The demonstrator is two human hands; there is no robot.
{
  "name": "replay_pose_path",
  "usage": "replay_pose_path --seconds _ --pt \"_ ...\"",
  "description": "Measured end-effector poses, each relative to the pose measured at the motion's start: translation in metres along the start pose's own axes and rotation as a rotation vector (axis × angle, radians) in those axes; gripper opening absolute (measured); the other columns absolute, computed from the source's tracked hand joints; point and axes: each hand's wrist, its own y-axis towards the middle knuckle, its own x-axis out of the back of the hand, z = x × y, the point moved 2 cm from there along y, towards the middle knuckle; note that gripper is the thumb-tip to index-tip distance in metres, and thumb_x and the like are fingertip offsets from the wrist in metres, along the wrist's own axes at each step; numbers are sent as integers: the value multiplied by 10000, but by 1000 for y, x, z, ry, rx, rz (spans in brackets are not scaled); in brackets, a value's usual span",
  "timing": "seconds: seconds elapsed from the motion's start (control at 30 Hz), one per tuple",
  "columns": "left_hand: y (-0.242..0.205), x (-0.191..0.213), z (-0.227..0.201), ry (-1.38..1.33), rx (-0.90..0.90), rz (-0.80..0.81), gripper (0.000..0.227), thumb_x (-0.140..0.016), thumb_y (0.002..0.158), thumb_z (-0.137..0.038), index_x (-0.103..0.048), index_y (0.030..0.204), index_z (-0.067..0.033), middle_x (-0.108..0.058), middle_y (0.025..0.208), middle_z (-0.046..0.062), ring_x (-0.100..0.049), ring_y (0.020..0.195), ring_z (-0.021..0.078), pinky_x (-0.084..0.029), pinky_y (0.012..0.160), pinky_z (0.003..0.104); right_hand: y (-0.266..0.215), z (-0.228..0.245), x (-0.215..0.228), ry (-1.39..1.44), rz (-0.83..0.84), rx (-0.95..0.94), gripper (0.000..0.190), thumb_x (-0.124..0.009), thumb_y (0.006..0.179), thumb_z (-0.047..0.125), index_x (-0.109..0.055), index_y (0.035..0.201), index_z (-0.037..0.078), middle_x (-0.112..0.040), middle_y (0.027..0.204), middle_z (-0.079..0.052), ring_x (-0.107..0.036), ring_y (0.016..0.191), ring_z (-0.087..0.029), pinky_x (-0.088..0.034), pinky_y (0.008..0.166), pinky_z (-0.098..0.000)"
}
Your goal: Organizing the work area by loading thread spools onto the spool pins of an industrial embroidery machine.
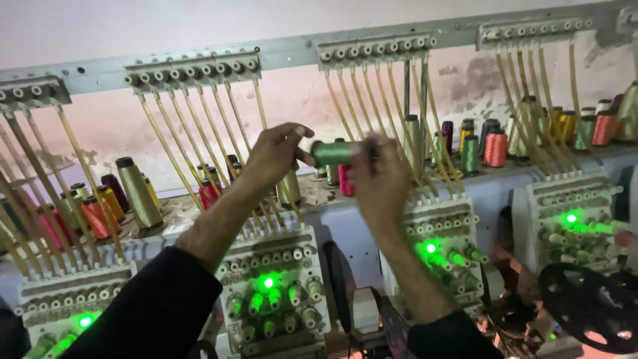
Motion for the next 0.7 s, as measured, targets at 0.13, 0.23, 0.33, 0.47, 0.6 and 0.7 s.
replay_pose_path --seconds 0.13,0.23,0.33,0.47,0.6,0.7 --pt "11 4 21 67 49 -28 292 -504 1062 -328 -732 1148 -167 -757 768 82 -712 642 150 -514 609 254 12 -13 42 27 -84 -407 259 -487 1079 241 -557 1247 57 -672 787 -128 -716 536 -213 -651 475 -315" --pt "12 9 28 133 78 -84 281 -492 1064 -285 -743 1110 -170 -776 857 71 -761 781 159 -532 735 263 11 -33 67 250 -143 -770 281 -607 950 352 -602 1052 91 -538 802 -70 -592 576 -156 -514 466 -400" --pt "16 9 37 160 106 -115 263 -506 1063 -272 -752 1089 -181 -766 874 24 -753 802 128 -530 772 251 4 -22 90 288 81 -1091 417 -572 1011 449 -647 1013 39 -652 723 -183 -670 519 -319 -583 436 -549" --pt "34 15 52 294 127 -136 279 -522 1058 -307 -749 1139 -166 -781 872 17 -770 784 129 -564 766 287 -3 37 107 38 427 -1097 338 -664 918 234 -672 1185 27 -692 1069 -264 -673 599 -332 -596 526 -511" --pt "32 20 51 370 205 -177 302 -503 1056 -269 -735 1181 -122 -771 839 29 -757 740 144 -557 776 302 -16 4 134 -182 792 -947 585 -580 919 81 -493 1496 33 -644 1350 -260 -660 596 -267 -596 502 -418" --pt "30 26 48 395 192 -204 301 -504 1053 -256 -736 1179 -110 -768 820 29 -753 714 139 -558 738 298 -19 48 136 -405 947 -922 771 -630 953 241 -257 1603 58 -532 1439 -339 -669 532 -218 -595 434 -390"
